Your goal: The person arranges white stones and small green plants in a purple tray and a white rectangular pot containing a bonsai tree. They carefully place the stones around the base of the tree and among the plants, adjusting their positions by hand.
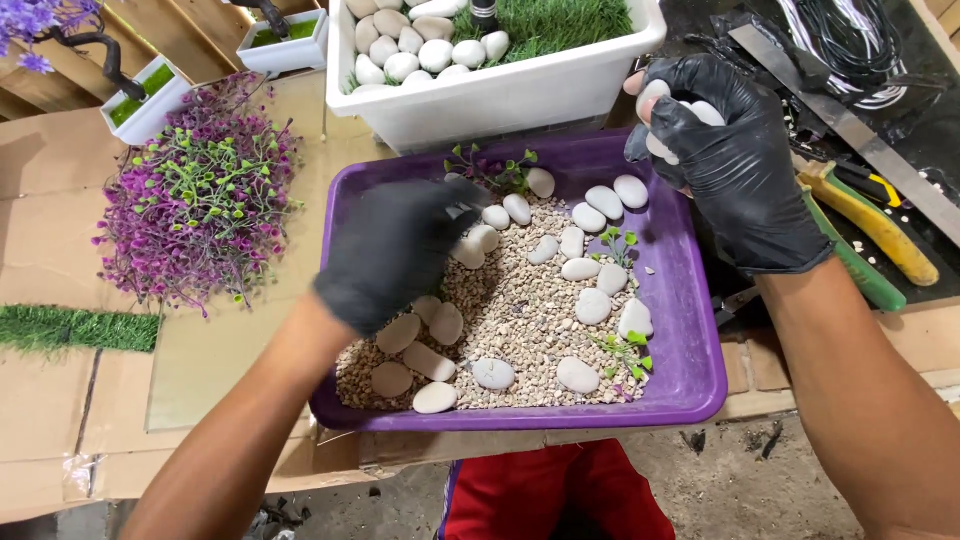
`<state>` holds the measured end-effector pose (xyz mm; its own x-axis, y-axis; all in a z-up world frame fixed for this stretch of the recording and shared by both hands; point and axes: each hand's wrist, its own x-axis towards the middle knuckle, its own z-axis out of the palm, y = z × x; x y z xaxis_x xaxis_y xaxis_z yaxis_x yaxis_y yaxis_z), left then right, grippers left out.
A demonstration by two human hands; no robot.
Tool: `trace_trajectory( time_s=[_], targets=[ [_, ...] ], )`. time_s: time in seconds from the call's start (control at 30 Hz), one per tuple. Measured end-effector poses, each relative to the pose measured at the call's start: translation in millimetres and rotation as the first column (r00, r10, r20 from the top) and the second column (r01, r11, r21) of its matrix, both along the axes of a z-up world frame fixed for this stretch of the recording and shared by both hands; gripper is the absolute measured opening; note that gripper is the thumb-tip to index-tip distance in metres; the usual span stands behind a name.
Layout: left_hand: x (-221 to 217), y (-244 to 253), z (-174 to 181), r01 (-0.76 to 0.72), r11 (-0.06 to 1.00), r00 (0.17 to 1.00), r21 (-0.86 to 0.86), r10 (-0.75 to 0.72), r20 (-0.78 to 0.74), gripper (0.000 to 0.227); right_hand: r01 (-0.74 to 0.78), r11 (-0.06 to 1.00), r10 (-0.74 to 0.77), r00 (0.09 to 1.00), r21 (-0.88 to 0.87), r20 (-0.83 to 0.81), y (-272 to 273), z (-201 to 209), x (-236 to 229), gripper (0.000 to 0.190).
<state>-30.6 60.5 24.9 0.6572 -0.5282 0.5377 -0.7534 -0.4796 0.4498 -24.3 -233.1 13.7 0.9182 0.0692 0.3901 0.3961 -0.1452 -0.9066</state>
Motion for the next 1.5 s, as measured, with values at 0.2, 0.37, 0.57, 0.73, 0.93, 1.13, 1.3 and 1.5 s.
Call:
trace_trajectory(
  time_s=[0.2, 0.37, 0.57, 0.73, 0.93, 1.13, 1.3, 1.5],
  targets=[
    [20, -39, -19, -0.200, 0.637, 0.955, 0.744, 0.297, 0.003, 0.012, 0.021, 1.000, -0.021, 0.996, 0.007, -0.082, 5, 8, -4, 0.015],
    [27, -54, -18, -0.134, 0.531, 0.950, 0.837, 0.310, -0.044, 0.015, 0.002, 1.000, -0.002, 1.000, -0.028, 0.014, 1, 0, 1, 0.011],
    [32, -30, -26, -0.171, 0.676, 0.956, 0.717, 0.289, -0.044, 0.037, 0.021, 0.998, -0.017, 0.996, 0.057, -0.084, 8, 11, -7, 0.018],
    [7, -8, 13, -0.186, 0.969, 0.864, 0.161, 0.239, -0.443, 0.018, -0.030, 0.998, 0.032, 0.999, 0.054, -0.031, 2, 6, -4, 0.016],
    [6, 24, 27, -0.225, 0.755, 0.783, -0.615, -0.235, -0.576, 0.007, -0.002, 1.000, 0.003, 0.999, -0.017, 0.044, 1, 1, -2, 0.011],
    [5, -12, 25, -0.141, 0.860, 0.788, -0.490, -0.202, -0.581, 0.011, -0.018, 0.991, 0.034, 0.993, 0.134, -0.116, 8, 10, -7, 0.012],
    [23, -70, -2, 0.161, 0.971, 0.973, 0.178, -0.126, -0.194, 0.024, -0.022, 0.981, 0.043, 0.993, 0.193, -0.110, 8, 13, -8, 0.014],
    [38, -119, -32, 0.081, 0.809, 0.995, 0.583, -0.095, -0.006, 0.040, -0.030, 0.986, 0.050, 0.992, 0.161, -0.118, 0, 8, 1, 0.020]
  ],
)
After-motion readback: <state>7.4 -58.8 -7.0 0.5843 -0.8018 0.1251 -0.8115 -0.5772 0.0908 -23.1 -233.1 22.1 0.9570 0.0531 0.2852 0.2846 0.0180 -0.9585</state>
